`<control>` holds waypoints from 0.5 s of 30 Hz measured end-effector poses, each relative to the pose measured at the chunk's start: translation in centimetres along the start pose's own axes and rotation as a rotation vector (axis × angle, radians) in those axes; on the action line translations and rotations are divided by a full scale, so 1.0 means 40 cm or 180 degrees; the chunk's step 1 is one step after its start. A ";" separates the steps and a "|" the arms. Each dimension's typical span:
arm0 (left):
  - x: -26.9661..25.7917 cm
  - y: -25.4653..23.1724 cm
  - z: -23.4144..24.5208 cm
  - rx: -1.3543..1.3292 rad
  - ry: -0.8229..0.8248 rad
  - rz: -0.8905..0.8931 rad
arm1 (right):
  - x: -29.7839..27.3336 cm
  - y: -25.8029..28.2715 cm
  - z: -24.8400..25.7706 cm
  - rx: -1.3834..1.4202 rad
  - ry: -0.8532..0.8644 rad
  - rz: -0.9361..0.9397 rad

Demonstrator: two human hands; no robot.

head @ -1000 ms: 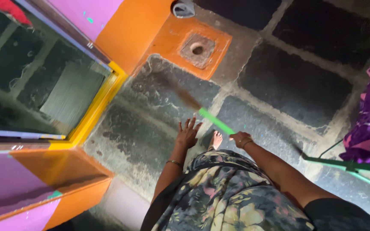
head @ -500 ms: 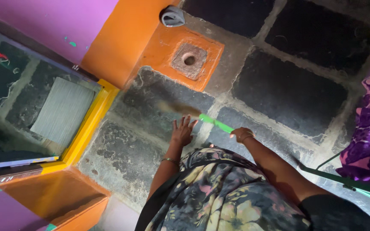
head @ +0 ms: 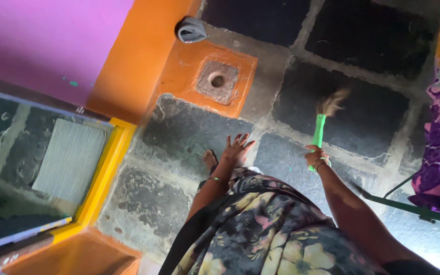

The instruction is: The person sweeps a stone floor throughout a room, over a threshold, and into a hallway using a handheld broom.

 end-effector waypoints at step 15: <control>0.097 0.336 0.254 0.0120 0.0089 -0.0043 | -0.007 0.499 -0.220 -0.1781 0.0261 0.1792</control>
Point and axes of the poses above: each hand's wrist, its own x-axis towards the middle knuckle, its own z-axis out of the back of the hand, y = z × x, the point moved 3 cm from there along x, towards the middle knuckle, and after that the axes turned 8 degrees about -x, right-handed, at the moved point
